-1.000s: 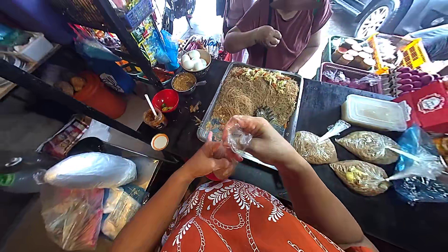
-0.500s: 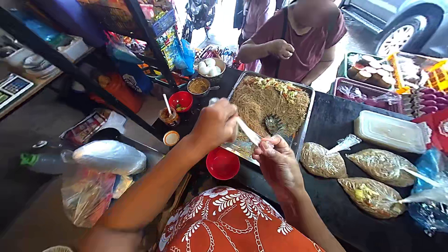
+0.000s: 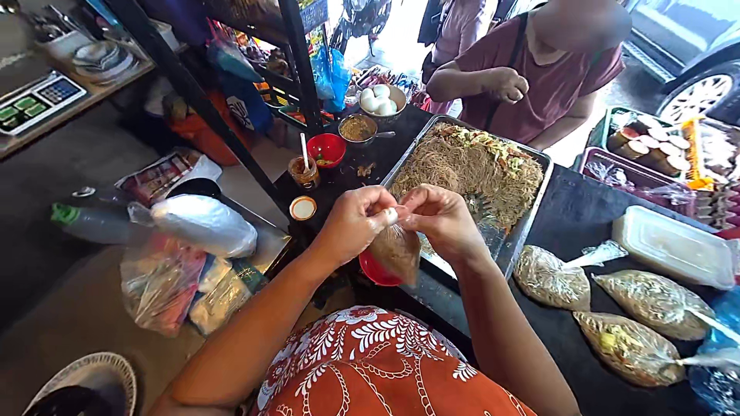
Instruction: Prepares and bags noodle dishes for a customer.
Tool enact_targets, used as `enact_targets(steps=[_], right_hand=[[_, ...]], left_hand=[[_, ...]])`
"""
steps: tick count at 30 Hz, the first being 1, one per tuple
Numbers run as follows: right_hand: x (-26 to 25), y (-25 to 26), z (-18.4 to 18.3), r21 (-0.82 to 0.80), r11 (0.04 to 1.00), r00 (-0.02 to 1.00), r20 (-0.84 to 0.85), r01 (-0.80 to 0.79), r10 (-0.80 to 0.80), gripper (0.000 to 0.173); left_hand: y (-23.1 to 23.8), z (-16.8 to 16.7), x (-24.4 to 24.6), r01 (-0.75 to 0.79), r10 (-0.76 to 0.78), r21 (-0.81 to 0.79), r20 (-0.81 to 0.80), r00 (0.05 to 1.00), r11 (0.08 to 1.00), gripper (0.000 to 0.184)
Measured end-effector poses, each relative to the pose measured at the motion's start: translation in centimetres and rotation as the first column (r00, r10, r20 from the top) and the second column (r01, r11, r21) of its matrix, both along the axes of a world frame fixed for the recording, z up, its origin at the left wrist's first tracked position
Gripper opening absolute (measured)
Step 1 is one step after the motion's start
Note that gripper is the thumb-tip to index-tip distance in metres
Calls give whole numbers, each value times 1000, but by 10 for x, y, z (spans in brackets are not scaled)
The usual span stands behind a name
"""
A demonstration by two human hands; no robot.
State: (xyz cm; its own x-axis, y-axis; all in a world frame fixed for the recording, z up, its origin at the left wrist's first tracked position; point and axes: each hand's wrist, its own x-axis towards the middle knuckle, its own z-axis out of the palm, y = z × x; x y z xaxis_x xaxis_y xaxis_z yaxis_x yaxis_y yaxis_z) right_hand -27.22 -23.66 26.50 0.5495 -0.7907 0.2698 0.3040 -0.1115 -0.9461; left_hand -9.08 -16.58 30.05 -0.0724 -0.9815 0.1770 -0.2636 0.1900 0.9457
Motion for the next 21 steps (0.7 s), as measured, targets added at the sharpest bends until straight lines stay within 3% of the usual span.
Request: enact_targets(steps=[3, 7, 11, 16, 21], right_hand=[[30, 0, 6, -178, 981, 970, -211, 83, -120, 18], [61, -9, 7, -402, 914, 976, -173, 50, -130, 17], [93, -6, 8, -596, 797, 957, -164, 97, -239, 12], [119, 9, -37, -617, 783, 832, -391, 82, -395, 17], [129, 14, -75, -510, 850, 760, -498, 132, -417, 4]], left_hand=[[7, -13, 13, -183, 189, 90, -64, 980, 979, 11], [6, -19, 33, -370, 370, 27, -1, 929, 929, 25], [1, -29, 61, -492, 490, 33, 48, 870, 870, 19], [-4, -64, 66, -581, 586, 142, 10, 810, 801, 19], [-3, -105, 60, -585, 609, 281, 4, 793, 761, 18]])
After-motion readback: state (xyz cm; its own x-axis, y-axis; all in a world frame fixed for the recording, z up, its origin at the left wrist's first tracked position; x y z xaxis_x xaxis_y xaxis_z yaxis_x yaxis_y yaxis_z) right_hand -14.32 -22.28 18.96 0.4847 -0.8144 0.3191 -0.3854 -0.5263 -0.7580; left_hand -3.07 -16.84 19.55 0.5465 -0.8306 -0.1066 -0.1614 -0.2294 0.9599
